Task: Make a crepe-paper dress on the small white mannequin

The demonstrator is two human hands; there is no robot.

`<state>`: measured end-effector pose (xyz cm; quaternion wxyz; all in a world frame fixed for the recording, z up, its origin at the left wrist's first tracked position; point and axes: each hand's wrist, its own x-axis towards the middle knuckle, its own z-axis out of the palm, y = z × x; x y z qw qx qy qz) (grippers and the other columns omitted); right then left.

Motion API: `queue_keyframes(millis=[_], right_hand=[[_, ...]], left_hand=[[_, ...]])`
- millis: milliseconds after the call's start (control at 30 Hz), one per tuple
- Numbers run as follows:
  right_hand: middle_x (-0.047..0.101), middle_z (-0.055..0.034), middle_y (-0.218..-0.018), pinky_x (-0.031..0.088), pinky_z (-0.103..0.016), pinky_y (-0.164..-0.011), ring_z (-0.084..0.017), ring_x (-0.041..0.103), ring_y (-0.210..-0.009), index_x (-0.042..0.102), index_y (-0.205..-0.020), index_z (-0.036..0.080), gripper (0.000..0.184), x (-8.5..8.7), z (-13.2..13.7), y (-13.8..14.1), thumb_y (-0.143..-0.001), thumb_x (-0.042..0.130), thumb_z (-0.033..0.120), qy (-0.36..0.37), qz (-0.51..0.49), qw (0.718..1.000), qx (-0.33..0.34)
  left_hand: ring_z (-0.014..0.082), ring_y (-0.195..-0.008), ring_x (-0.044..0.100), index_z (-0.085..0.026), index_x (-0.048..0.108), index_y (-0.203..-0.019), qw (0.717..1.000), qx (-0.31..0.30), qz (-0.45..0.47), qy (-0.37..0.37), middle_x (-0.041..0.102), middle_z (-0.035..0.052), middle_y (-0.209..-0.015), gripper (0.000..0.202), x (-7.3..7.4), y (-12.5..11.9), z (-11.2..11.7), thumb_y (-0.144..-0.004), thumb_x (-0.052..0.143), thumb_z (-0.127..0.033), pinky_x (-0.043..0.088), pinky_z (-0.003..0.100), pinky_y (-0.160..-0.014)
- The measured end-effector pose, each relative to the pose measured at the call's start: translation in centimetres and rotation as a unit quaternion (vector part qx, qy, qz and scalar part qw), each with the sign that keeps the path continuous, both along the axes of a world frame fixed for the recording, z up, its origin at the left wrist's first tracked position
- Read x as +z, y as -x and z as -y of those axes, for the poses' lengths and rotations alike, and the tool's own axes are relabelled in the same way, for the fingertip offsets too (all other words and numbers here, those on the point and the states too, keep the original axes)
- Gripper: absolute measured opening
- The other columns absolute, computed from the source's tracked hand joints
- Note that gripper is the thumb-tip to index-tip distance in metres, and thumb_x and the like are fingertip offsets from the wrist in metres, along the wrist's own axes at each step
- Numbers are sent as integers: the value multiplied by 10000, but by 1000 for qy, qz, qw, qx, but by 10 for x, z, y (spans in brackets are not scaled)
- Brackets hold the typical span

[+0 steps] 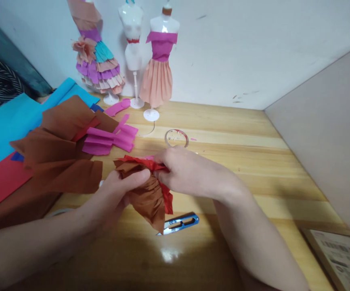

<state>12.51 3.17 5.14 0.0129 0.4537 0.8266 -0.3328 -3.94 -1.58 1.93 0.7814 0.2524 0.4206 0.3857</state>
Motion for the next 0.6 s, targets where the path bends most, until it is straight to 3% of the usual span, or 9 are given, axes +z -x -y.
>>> queue_keyframes(millis=[200,300,400,600], right_hand=[[605,6,-593,324,-234,-505,-107,479,-503,591,-679,171,155,4,3,-4,-801,495,173,-16,-11,1000,-11],[602,13,-580,303,-230,-489,-100,464,-491,607,-691,174,143,7,5,-7,-807,537,220,2,10,1000,1],[606,0,-573,275,-242,-476,-100,453,-473,612,-683,171,115,10,6,-7,-777,564,216,-30,63,998,-10],[615,-19,-580,261,-254,-485,-106,457,-474,625,-680,165,145,12,7,-8,-742,503,117,-35,119,992,13]], left_hand=[[177,-743,617,-165,638,-707,993,-11,-108,-47,665,42,-743,28,2,-5,-17,-698,640,-191,489,287,-718],[153,-678,579,-162,605,-625,981,-42,-174,-80,629,20,-666,51,-2,-7,-17,-662,604,-128,459,264,-649],[163,-721,601,-168,604,-626,974,-64,-187,-110,659,22,-709,53,-7,-9,-9,-666,601,-132,472,260,-661],[204,-939,659,-193,665,-803,993,-20,-106,-52,732,52,-964,190,-8,-11,7,-619,702,-163,521,293,-865]])
